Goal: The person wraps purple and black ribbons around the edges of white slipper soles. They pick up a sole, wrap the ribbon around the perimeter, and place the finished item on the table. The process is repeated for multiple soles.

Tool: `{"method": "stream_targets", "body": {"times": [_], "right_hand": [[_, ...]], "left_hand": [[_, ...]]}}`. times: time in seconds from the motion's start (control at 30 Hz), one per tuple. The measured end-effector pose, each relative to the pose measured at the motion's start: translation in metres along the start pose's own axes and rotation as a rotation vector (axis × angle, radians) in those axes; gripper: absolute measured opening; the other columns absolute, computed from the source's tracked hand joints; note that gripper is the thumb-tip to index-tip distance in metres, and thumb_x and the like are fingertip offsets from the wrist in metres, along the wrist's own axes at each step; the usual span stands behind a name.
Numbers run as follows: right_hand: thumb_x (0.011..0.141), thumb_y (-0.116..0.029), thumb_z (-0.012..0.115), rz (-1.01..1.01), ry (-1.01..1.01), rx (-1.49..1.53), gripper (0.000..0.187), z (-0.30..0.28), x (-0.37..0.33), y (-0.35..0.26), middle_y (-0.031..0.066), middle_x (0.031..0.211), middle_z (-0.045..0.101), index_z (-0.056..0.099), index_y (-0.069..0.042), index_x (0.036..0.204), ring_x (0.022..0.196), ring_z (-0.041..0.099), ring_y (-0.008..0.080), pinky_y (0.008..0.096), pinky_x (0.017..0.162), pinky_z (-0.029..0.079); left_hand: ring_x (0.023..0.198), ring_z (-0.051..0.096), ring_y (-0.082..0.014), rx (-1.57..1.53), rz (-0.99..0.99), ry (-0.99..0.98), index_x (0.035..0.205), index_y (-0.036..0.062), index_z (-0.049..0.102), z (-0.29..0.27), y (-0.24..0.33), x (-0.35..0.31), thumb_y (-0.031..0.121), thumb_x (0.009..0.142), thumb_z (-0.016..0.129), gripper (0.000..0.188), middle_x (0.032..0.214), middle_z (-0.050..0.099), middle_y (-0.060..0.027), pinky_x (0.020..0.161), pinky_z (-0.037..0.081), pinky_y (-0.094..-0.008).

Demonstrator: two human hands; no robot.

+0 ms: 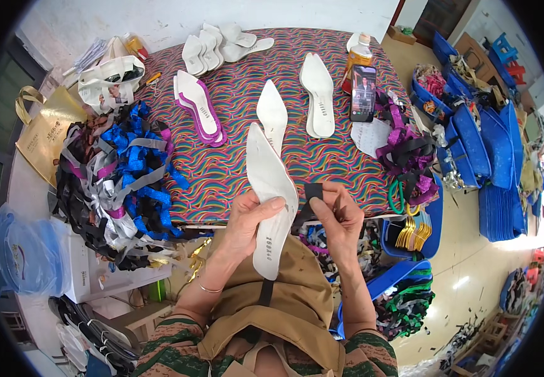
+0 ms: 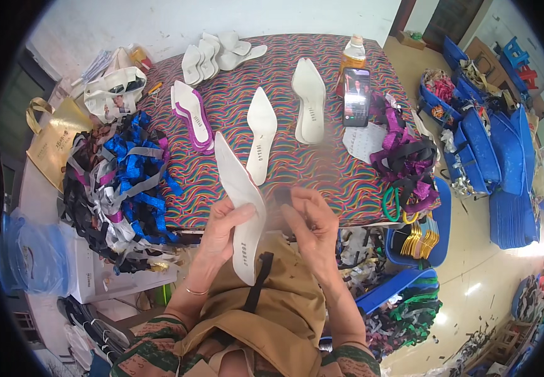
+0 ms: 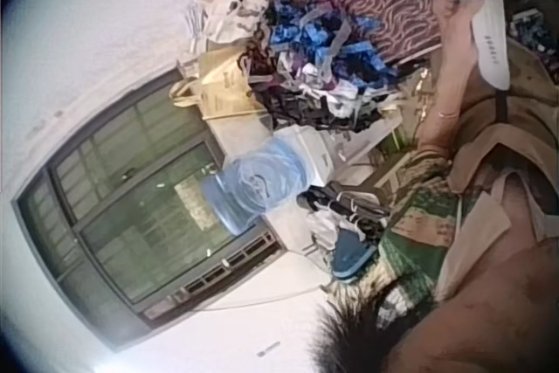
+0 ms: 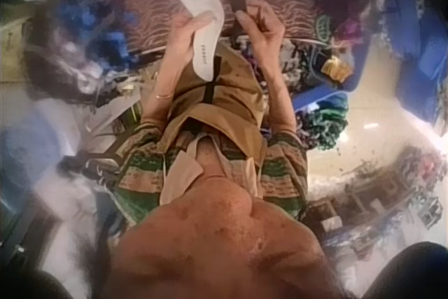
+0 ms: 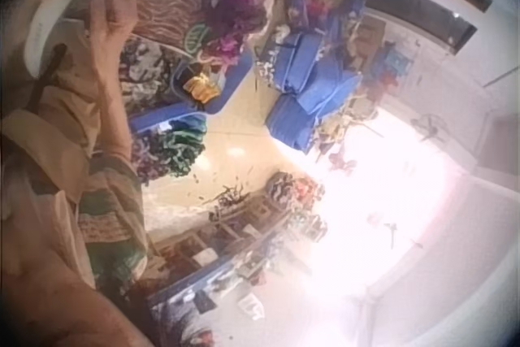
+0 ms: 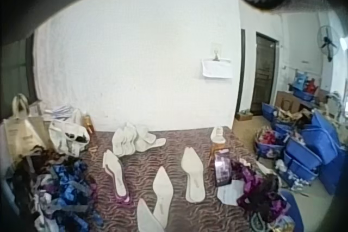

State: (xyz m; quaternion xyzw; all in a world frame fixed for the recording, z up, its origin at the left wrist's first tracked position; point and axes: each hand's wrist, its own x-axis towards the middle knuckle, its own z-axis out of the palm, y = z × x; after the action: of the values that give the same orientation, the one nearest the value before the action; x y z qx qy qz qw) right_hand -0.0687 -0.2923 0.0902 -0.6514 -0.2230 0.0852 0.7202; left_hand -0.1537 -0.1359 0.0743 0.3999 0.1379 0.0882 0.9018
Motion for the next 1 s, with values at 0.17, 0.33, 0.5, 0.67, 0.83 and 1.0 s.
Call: {"method": "stream_targets", "body": {"times": [0.17,0.33,0.5,0.67,0.83,1.0], "right_hand": [[0.083,0.004,0.065,-0.021,-0.025,-0.110,0.013,-0.008,0.000,0.001,0.0060,0.090,0.062,0.069,0.004,0.096,0.077,0.054,0.0093,0.0230,0.066,0.042],[0.084,0.004,0.064,-0.021,-0.057,-0.102,0.018,-0.006,0.001,-0.007,0.0056,0.088,0.061,0.069,0.004,0.101,0.078,0.055,0.0096,0.0230,0.066,0.043],[0.083,0.005,0.064,-0.052,-0.062,-0.101,0.017,-0.006,0.000,-0.003,0.0043,0.091,0.061,0.069,0.004,0.100,0.076,0.052,0.0089,0.0221,0.064,0.040],[0.083,0.004,0.066,-0.225,-0.003,-0.067,0.010,-0.003,0.002,0.013,0.0029,0.085,0.059,0.069,0.004,0.093,0.067,0.045,0.0051,0.0207,0.054,0.031],[0.081,-0.005,0.069,0.358,-0.226,0.488,0.008,-0.031,0.017,0.008,0.0054,0.081,0.064,0.068,0.003,0.083,0.061,0.049,0.0063,0.0216,0.054,0.035],[0.085,-0.001,0.066,0.190,-0.143,0.264,0.002,-0.006,0.019,-0.001,-0.0018,0.072,0.059,0.066,0.000,0.083,0.054,0.044,0.0010,0.0189,0.047,0.031]], "left_hand": [[0.087,0.067,-0.0138,0.069,0.066,0.071,0.110,-0.0007,0.066,0.023,0.007,-0.006,0.006,0.089,0.066,0.022,0.103,0.069,-0.0098,0.076,0.056,-0.0286],[0.078,0.067,-0.0111,0.216,0.055,0.082,0.106,-0.0004,0.068,0.015,0.001,-0.007,0.010,0.088,0.070,0.021,0.094,0.071,-0.0078,0.066,0.055,-0.0265],[0.073,0.066,-0.0094,0.297,0.010,0.109,0.106,0.0013,0.068,0.021,0.005,-0.007,0.009,0.088,0.069,0.020,0.091,0.071,-0.0055,0.063,0.053,-0.0244],[0.073,0.066,-0.0092,0.341,0.008,0.118,0.107,0.0009,0.068,0.021,0.006,-0.004,0.008,0.087,0.068,0.021,0.090,0.071,-0.0055,0.063,0.052,-0.0239],[0.069,0.064,-0.0081,0.385,0.084,0.073,0.102,0.0005,0.069,0.021,0.004,-0.006,0.013,0.087,0.071,0.020,0.087,0.070,-0.0045,0.060,0.050,-0.0231],[0.070,0.064,-0.0074,0.328,0.016,0.065,0.102,0.0008,0.069,0.033,0.006,-0.006,0.015,0.088,0.070,0.020,0.087,0.070,-0.0037,0.061,0.050,-0.0230]]}}
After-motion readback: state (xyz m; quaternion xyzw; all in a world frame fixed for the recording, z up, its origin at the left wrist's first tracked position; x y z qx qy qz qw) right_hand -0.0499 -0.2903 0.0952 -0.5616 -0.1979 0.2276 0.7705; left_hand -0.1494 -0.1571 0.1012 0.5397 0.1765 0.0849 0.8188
